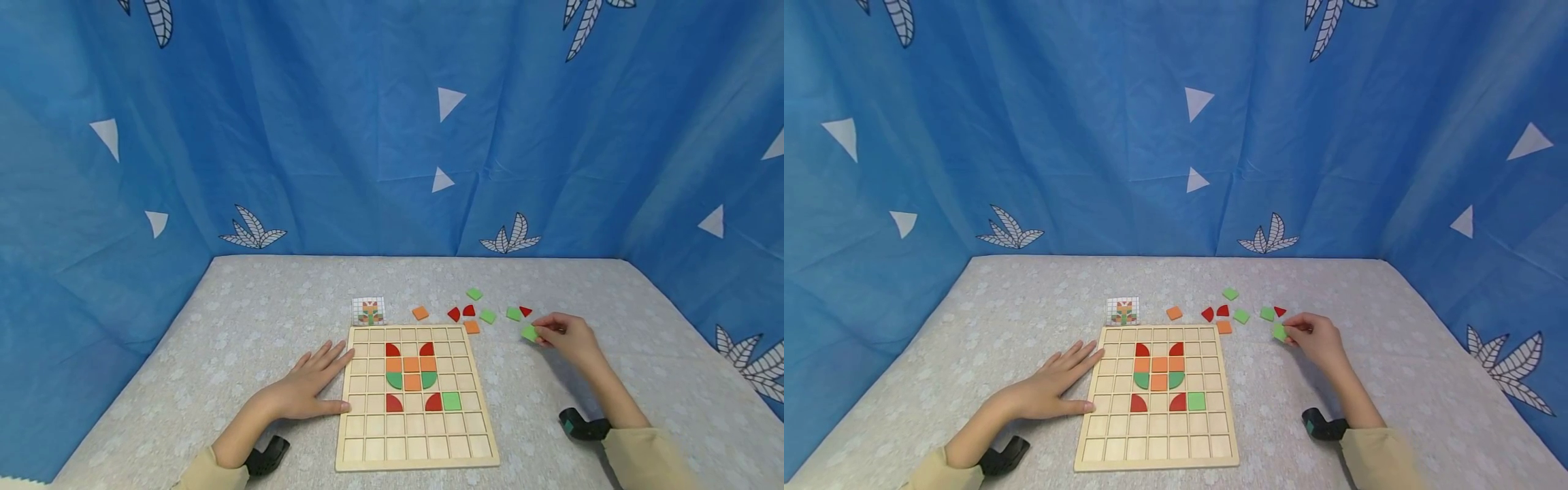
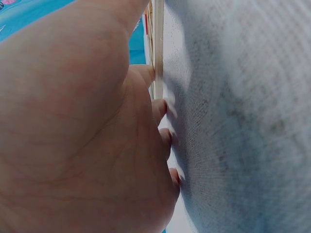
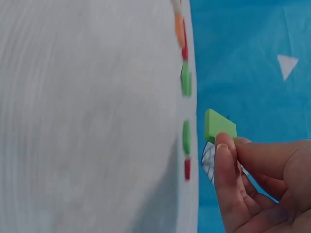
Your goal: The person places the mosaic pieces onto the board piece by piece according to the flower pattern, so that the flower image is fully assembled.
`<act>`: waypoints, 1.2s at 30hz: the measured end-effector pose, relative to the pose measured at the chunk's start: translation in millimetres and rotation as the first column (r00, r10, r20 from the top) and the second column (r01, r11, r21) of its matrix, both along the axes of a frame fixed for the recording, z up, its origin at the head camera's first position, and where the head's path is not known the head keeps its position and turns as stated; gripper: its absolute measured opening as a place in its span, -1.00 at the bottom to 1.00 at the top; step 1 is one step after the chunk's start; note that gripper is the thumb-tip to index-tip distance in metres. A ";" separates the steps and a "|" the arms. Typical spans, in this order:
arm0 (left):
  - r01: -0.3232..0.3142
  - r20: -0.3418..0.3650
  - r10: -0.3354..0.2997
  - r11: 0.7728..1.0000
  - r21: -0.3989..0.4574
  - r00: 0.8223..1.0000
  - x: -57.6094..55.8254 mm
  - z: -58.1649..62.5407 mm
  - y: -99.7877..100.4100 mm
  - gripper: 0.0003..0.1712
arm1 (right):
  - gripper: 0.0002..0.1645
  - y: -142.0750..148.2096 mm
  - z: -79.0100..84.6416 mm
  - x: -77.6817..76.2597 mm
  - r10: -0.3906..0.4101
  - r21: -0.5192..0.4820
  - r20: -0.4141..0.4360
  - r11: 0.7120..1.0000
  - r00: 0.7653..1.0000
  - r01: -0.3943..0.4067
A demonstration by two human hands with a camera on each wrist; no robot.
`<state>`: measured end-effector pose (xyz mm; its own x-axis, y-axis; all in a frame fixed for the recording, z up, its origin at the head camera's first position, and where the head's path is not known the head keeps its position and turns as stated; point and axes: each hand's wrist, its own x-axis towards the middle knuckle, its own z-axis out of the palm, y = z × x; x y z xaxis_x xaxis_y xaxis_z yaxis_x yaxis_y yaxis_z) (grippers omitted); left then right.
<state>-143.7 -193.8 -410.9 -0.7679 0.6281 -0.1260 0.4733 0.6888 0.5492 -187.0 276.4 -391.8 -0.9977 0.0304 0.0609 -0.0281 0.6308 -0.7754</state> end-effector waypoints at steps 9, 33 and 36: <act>-0.003 0.006 0.003 1.000 0.002 1.000 -0.1 -1.0 0.4 0.02 | -0.80 -40.7 11.4 4.4 0.073 -0.115 0.005 0.991 0.997 -0.072; 0.000 -0.002 0.000 1.000 -0.008 1.000 -2.1 -2.1 -0.3 0.03 | -0.86 -131.9 17.9 16.3 0.338 -0.332 0.027 0.890 0.941 -0.311; 0.000 -0.002 0.000 1.000 -0.009 1.000 -2.1 -0.9 0.0 0.03 | -0.86 -138.9 18.1 18.0 0.371 -0.348 0.023 0.874 0.928 -0.341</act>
